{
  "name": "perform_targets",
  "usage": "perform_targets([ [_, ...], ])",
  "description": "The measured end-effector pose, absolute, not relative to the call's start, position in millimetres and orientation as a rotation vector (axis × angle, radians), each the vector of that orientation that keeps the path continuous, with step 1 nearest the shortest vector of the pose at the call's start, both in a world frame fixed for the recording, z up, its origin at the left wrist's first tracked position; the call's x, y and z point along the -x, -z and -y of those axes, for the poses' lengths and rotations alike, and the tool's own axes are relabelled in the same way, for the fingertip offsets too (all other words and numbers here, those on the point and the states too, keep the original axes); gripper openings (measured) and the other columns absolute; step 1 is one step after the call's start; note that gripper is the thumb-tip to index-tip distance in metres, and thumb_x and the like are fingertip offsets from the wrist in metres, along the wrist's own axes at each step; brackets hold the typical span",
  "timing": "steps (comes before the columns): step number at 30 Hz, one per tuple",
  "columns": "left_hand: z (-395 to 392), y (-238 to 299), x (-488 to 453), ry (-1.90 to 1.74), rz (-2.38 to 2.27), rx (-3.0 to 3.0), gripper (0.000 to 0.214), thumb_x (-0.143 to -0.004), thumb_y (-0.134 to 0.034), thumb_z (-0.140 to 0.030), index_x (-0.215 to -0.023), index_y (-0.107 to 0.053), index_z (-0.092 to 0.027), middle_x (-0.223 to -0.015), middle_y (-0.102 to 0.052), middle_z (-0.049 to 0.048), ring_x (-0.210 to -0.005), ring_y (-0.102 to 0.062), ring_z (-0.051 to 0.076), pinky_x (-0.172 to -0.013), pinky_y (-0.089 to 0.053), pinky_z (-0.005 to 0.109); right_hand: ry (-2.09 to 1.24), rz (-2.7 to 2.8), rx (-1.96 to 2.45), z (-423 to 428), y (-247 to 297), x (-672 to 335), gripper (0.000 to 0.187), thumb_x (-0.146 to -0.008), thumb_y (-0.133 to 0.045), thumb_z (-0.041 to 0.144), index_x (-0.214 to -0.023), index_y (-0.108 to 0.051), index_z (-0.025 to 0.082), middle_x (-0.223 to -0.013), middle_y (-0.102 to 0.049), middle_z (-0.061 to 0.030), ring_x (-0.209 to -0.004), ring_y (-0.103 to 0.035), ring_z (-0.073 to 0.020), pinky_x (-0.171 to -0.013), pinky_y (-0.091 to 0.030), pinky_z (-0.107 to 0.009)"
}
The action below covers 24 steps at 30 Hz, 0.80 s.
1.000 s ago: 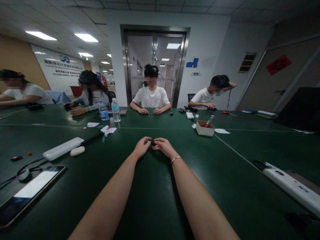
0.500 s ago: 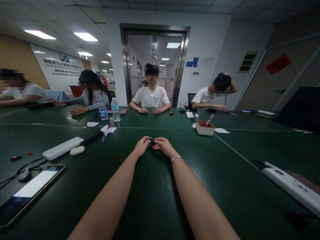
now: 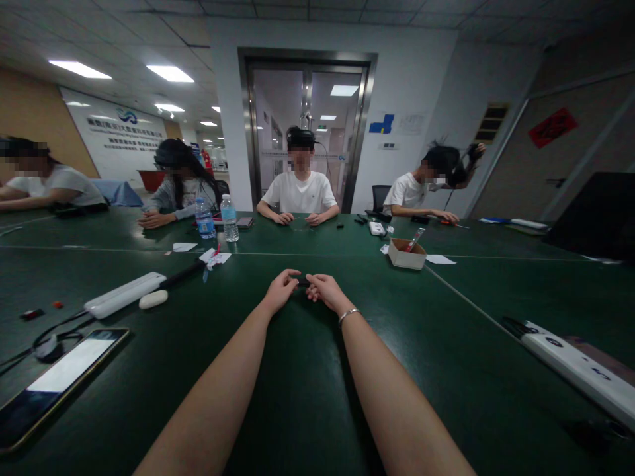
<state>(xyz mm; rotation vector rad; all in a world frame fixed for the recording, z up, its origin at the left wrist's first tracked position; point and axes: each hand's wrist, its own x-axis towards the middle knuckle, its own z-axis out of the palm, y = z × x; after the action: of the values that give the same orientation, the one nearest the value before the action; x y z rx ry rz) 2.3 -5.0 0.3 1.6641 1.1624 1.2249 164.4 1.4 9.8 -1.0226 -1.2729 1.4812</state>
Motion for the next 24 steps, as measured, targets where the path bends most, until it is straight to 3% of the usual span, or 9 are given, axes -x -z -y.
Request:
perform_targets([
  [8,5.9,-0.2,-0.9,-1.308,-1.119,-1.732,0.031,-0.069,-0.061,-0.026,-0.098,-0.060,-0.018,-0.076,-0.059,0.0013,-0.071,-0.056,0.014,-0.070,-0.046,0.028,-1.419,1.344,1.031,-2.9,-8.0,-165.3,0.024,-0.087,-0.054,0.034,-0.073,-0.051,0.014,-0.046,-0.056,-0.0010,-0.033,-0.048,-0.0084,-0.028,-0.034,-0.014],
  [11,5.9,-0.7,-0.1,-1.339,-1.109,-1.730,0.024,-0.069,-0.062,-0.027,-0.091,-0.060,-0.018,-0.079,-0.061,0.0026,-0.075,-0.059,0.015,-0.073,-0.047,0.029,-1.475,1.285,0.974,-2.1,-8.9,-166.4,0.012,-0.083,-0.057,0.025,-0.085,-0.052,0.014,-0.053,-0.059,0.0005,-0.037,-0.053,-0.0091,-0.032,-0.039,-0.014],
  [13,6.0,-1.7,0.4,-1.348,-1.111,-1.720,0.019,-0.068,-0.063,-0.027,-0.085,-0.060,-0.018,-0.080,-0.062,0.0032,-0.076,-0.059,0.015,-0.075,-0.048,0.031,-1.521,1.246,0.948,-2.3,-9.1,-167.3,0.022,-0.079,-0.062,0.022,-0.097,-0.051,0.017,-0.061,-0.061,0.0017,-0.041,-0.056,-0.0096,-0.034,-0.042,-0.015],
  [16,6.4,-3.6,0.8,-1.358,-1.111,-1.673,0.016,-0.067,-0.064,-0.026,-0.080,-0.061,-0.017,-0.079,-0.063,0.0034,-0.074,-0.060,0.016,-0.075,-0.049,0.033,-1.556,1.260,0.986,-3.8,-8.5,-168.1,0.031,-0.081,-0.060,0.035,-0.104,-0.048,0.019,-0.065,-0.063,0.0005,-0.039,-0.055,-0.0096,-0.032,-0.039,-0.015],
  [19,6.1,-4.3,1.0,-1.352,-1.080,-1.637,0.016,-0.066,-0.065,-0.025,-0.079,-0.061,-0.017,-0.078,-0.064,0.0033,-0.075,-0.061,0.016,-0.076,-0.049,0.033,-1.519,1.349,1.030,-4.2,-8.2,-168.5,0.034,-0.087,-0.048,0.047,-0.098,-0.051,0.015,-0.054,-0.059,0.0002,-0.032,-0.048,-0.0082,-0.026,-0.030,-0.014],
  [22,4.6,-3.4,1.0,-1.357,-1.071,-1.604,0.016,-0.065,-0.066,-0.024,-0.078,-0.062,-0.017,-0.078,-0.065,0.0028,-0.075,-0.062,0.016,-0.078,-0.049,0.033,-1.516,1.375,0.968,-1.8,-9.9,-170.1,0.024,-0.083,-0.056,0.034,-0.099,-0.050,0.017,-0.057,-0.059,0.0026,-0.033,-0.048,-0.0071,-0.028,-0.032,-0.013],
  [24,3.7,-2.8,0.5,-1.370,-1.088,-1.559,0.015,-0.064,-0.066,-0.024,-0.077,-0.061,-0.017,-0.075,-0.064,0.0020,-0.074,-0.062,0.016,-0.077,-0.049,0.033,-1.557,1.341,0.908,0.1,-11.5,-170.9,0.031,-0.076,-0.064,0.024,-0.102,-0.048,0.020,-0.065,-0.061,0.0040,-0.039,-0.053,-0.0076,-0.033,-0.040,-0.014],
])
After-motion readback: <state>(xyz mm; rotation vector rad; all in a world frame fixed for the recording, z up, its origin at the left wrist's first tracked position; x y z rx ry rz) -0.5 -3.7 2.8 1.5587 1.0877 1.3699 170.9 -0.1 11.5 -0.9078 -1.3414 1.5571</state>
